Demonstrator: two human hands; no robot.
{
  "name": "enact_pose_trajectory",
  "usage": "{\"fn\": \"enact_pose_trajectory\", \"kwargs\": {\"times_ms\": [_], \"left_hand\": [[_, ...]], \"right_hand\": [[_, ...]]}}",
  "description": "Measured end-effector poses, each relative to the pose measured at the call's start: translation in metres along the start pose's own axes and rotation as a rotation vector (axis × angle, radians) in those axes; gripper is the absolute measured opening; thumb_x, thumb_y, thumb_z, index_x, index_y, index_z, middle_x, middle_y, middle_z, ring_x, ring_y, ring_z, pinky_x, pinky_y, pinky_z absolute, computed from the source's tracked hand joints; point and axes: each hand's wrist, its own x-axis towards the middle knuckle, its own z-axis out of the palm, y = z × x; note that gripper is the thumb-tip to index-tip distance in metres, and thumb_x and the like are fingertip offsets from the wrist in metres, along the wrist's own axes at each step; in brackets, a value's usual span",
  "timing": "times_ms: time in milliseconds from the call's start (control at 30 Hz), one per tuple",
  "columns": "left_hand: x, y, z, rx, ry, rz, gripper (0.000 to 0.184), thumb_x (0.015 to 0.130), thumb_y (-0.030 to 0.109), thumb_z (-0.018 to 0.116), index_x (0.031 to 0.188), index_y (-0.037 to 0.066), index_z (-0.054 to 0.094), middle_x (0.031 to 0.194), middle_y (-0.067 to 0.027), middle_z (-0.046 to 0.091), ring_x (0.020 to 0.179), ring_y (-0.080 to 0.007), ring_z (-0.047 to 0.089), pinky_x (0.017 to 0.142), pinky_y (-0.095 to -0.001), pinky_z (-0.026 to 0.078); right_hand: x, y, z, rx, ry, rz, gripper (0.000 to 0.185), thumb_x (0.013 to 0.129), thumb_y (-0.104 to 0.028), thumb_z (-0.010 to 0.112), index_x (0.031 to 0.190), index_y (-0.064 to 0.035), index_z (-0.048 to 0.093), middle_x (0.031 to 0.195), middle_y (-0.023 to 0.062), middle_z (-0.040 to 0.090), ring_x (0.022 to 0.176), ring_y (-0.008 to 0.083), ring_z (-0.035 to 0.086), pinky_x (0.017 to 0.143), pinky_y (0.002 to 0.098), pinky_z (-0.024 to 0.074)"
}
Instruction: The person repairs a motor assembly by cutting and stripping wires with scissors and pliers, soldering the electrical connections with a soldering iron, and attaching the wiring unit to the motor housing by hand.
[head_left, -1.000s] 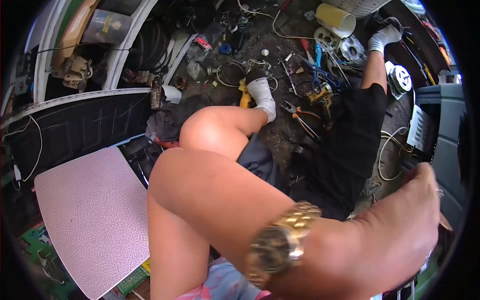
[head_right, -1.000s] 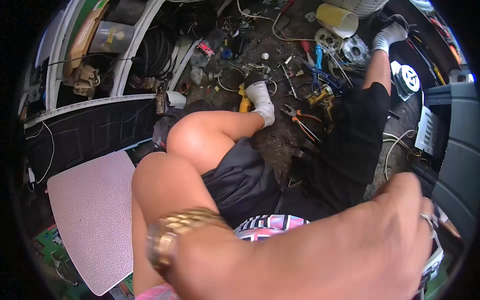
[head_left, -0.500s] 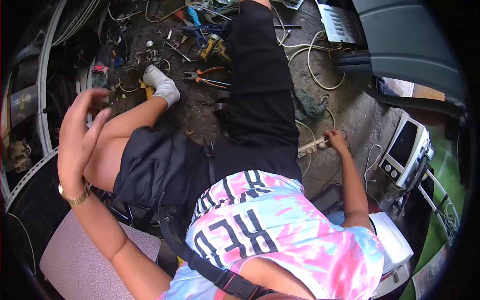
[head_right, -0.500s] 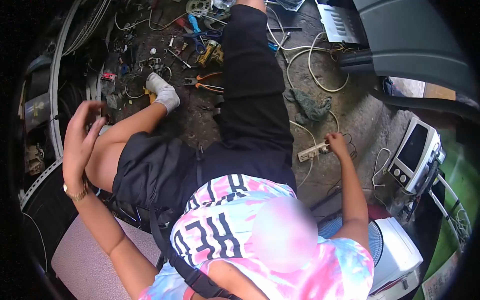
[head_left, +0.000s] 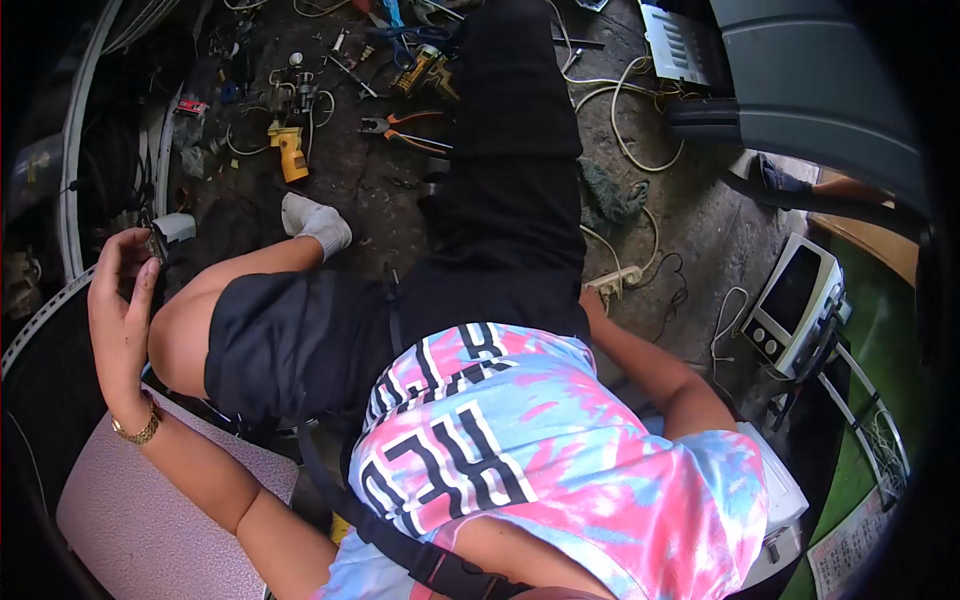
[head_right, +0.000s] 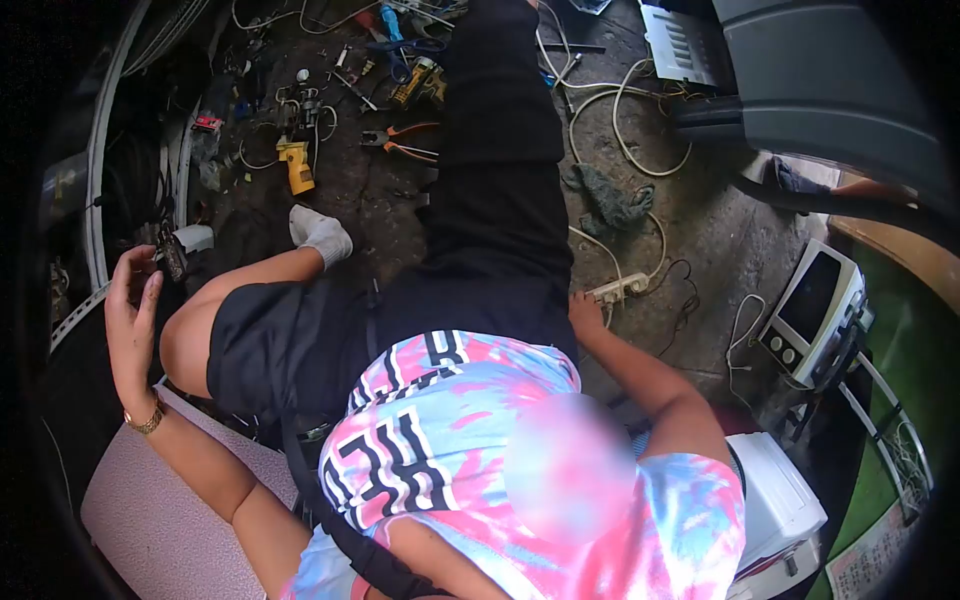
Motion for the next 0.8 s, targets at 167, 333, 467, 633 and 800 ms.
{"fn": "enact_pose_trajectory", "kwargs": {"times_ms": [167,333,467,633,800], "left_hand": [[-0.005,-0.013,0.002,-0.007,-0.068,0.022,0.029,0.094,0.012,0.058,0.119,-0.001,0.055,0.107,-0.0091,0.063,0.099,-0.0176,0.058,0.091,-0.0297,0.045],[0.000,-0.002,0.019,-0.032,-0.013,0.031,0.027,0.086,0.007,0.063,0.112,0.001,0.060,0.096,-0.0104,0.064,0.088,-0.0179,0.059,0.081,-0.0297,0.047],[0.005,0.008,0.029,-0.050,0.008,0.073,0.026,0.084,0.011,0.066,0.108,0.002,0.061,0.092,-0.0092,0.062,0.080,-0.0205,0.057,0.075,-0.0307,0.047],[0.009,0.017,0.024,0.012,0.010,0.016,0.025,0.084,0.012,0.066,0.107,0.002,0.061,0.089,-0.0089,0.061,0.077,-0.0213,0.056,0.073,-0.0318,0.047],[0.023,0.014,0.033,-0.059,-0.035,0.059,0.027,0.084,0.014,0.066,0.106,0.000,0.061,0.090,-0.0093,0.062,0.079,-0.0192,0.058,0.073,-0.0311,0.047]], "right_hand": [[-0.020,0.003,-0.097,0.300,0.076,0.276,0.025,0.081,-0.009,0.060,0.104,-0.0005,0.058,0.096,0.0194,0.060,0.093,0.0347,0.060,0.077,0.0456,0.0498],[-0.040,0.065,-0.038,0.656,0.491,0.677,0.050,0.079,-0.031,0.075,0.115,-0.0021,0.055,0.107,0.0204,0.063,0.101,0.0387,0.062,0.087,0.0449,0.0474],[-0.028,0.095,0.011,0.759,-0.005,0.898,0.059,0.077,-0.037,0.075,0.121,-0.0018,0.058,0.110,0.0245,0.066,0.107,0.0393,0.062,0.091,0.0453,0.0478],[-0.014,0.082,-0.002,0.473,0.080,0.756,0.033,0.083,-0.028,0.066,0.103,-0.0021,0.061,0.098,0.0260,0.067,0.095,0.0441,0.064,0.082,0.0523,0.0502],[-0.007,0.071,0.002,0.395,0.008,0.856,0.026,0.086,-0.021,0.060,0.105,-0.0033,0.058,0.095,0.0248,0.067,0.093,0.0427,0.065,0.080,0.0515,0.0515]]}}
